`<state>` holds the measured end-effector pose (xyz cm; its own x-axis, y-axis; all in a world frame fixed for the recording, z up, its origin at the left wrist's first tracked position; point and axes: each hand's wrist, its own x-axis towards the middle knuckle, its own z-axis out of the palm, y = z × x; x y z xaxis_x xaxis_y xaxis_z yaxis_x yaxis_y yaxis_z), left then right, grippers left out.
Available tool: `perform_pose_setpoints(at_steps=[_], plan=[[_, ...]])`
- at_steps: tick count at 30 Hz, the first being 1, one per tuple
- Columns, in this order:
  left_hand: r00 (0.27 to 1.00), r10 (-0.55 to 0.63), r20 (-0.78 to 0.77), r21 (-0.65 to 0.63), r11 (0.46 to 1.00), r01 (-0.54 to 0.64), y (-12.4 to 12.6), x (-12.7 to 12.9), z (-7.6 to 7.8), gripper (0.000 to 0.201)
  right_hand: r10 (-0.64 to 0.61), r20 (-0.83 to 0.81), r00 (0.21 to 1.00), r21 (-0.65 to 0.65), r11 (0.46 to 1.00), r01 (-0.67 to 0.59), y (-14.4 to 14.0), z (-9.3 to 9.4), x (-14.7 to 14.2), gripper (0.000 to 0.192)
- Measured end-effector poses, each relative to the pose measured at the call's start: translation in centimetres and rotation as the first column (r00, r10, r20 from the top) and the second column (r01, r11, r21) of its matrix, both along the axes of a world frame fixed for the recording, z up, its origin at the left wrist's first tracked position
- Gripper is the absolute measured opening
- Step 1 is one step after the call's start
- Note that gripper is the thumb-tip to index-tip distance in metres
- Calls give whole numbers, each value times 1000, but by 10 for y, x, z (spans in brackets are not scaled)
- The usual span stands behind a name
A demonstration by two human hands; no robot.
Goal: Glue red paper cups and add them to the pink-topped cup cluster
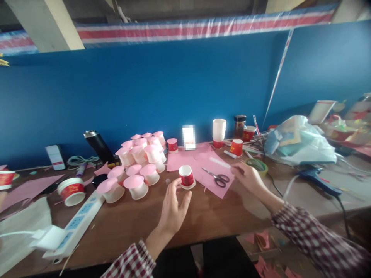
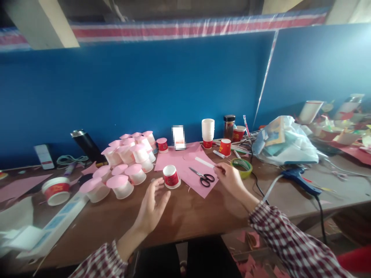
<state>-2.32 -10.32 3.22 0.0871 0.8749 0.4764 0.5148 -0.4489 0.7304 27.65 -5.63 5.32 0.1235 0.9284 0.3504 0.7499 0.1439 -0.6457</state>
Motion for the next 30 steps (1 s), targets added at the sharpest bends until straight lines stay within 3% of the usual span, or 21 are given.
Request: perform_pose_setpoints(at_steps=[4,8,11,15,19,24,30], plan=[[991,115,-63,213,972,-99,23,8,-14,50,-188,351,917,-51,974,219,32,-4,4,29],[970,229,-79,366,912,-185,46,22,-15,59,-208,445,871,-102,955,280,52,-7,-5,32],[959,273,-72,374,899,-228,64,31,-16,68,-196,499,844,-145,942,304,60,-9,-11,30],[968,242,-63,353,913,-205,80,37,-20,71,-178,548,817,-154,939,307,63,-13,-15,28],[977,215,-12,314,928,-200,84,39,-27,70,-121,587,800,-112,967,228,68,-16,-17,30],[977,208,48,285,935,-213,80,38,-32,68,36,643,765,-75,997,16,89,-22,-30,29],[975,217,47,286,932,-222,73,38,-33,74,216,733,645,-56,964,-259,127,-26,-53,29]])
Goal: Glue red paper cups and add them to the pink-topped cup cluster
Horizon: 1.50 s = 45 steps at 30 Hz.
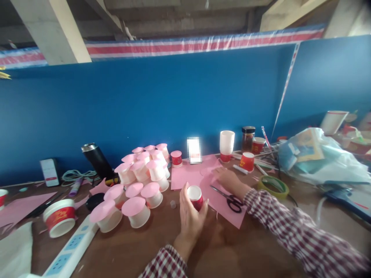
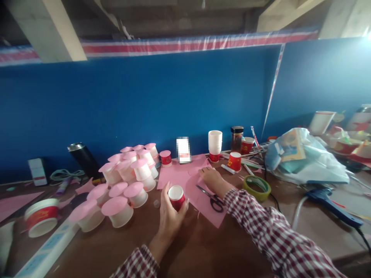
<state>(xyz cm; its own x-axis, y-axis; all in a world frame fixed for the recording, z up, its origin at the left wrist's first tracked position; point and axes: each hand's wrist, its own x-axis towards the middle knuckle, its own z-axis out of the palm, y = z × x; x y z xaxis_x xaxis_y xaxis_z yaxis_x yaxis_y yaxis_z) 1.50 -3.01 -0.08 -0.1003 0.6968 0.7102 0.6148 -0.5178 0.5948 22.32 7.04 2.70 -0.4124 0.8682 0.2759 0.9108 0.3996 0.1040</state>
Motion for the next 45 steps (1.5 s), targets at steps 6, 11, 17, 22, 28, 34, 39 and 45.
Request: perform_pose_setpoints(at_steps=[6,11,17,22,28,34,39,45], plan=[[998,30,-63,72,997,-26,-2,1,2,77,196,102,975,-7,981,-196,27,9,-15,34],[986,47,-159,121,992,-27,-2,-1,6,80,269,127,955,-45,963,-265,32,15,-22,28],[980,-1,-201,163,986,35,-2,-5,9,82,145,64,987,-14,989,-144,29,24,-20,42],[974,-19,-226,207,976,67,-6,-5,12,83,36,-481,876,-57,996,-72,15,34,-15,56],[964,-42,-263,201,975,97,-9,-7,14,82,-300,-954,-2,-278,886,-372,-24,33,-14,37],[968,-18,-251,204,976,71,-11,-6,15,84,-469,-849,-243,-307,813,-495,-46,29,-20,25],[973,15,-231,189,981,30,-12,-7,18,80,-487,-847,-215,-329,796,-509,-46,24,-28,26],[996,45,-71,61,997,-41,-10,-8,23,74,-455,-827,-330,-282,844,-457,-43,20,-18,25]])
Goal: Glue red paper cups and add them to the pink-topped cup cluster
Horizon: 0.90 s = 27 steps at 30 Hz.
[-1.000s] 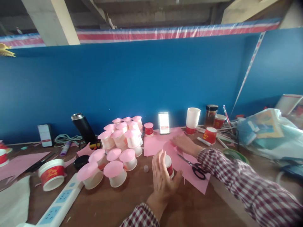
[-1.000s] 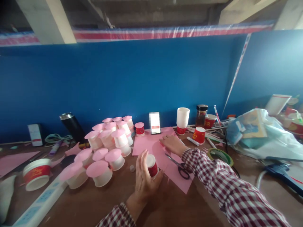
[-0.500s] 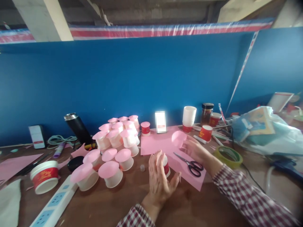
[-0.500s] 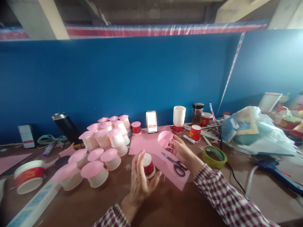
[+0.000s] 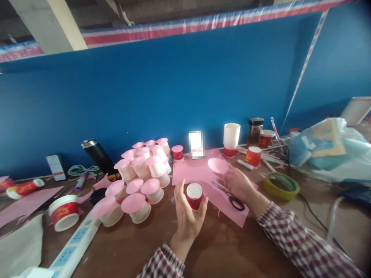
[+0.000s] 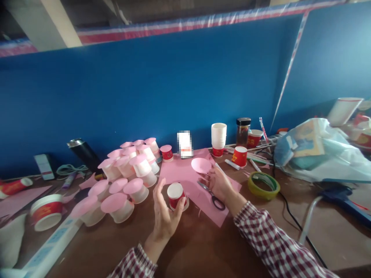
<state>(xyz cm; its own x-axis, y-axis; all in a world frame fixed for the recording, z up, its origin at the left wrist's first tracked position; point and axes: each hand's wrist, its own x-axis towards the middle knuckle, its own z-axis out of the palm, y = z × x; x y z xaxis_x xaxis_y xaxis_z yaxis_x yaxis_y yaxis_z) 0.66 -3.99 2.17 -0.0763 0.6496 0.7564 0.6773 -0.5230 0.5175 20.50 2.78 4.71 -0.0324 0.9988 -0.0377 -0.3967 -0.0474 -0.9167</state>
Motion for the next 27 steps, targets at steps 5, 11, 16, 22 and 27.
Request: perform_pose_setpoints(at_steps=[5,11,16,22,27], plan=[[995,4,102,-163,986,13,6,2,-11,76,-152,217,964,114,985,130,4,-13,6,35],[988,-10,157,-273,960,53,11,2,-18,75,-305,731,611,336,940,68,8,-28,7,53],[988,-10,151,-278,959,52,10,0,-18,74,-302,883,360,378,912,-163,0,-30,-1,60],[990,-48,130,-256,963,80,5,-1,-19,72,-342,879,332,393,914,-99,1,-29,4,57],[990,-40,137,-238,969,72,3,-1,-21,76,-372,928,-27,373,923,97,17,-11,30,43]])
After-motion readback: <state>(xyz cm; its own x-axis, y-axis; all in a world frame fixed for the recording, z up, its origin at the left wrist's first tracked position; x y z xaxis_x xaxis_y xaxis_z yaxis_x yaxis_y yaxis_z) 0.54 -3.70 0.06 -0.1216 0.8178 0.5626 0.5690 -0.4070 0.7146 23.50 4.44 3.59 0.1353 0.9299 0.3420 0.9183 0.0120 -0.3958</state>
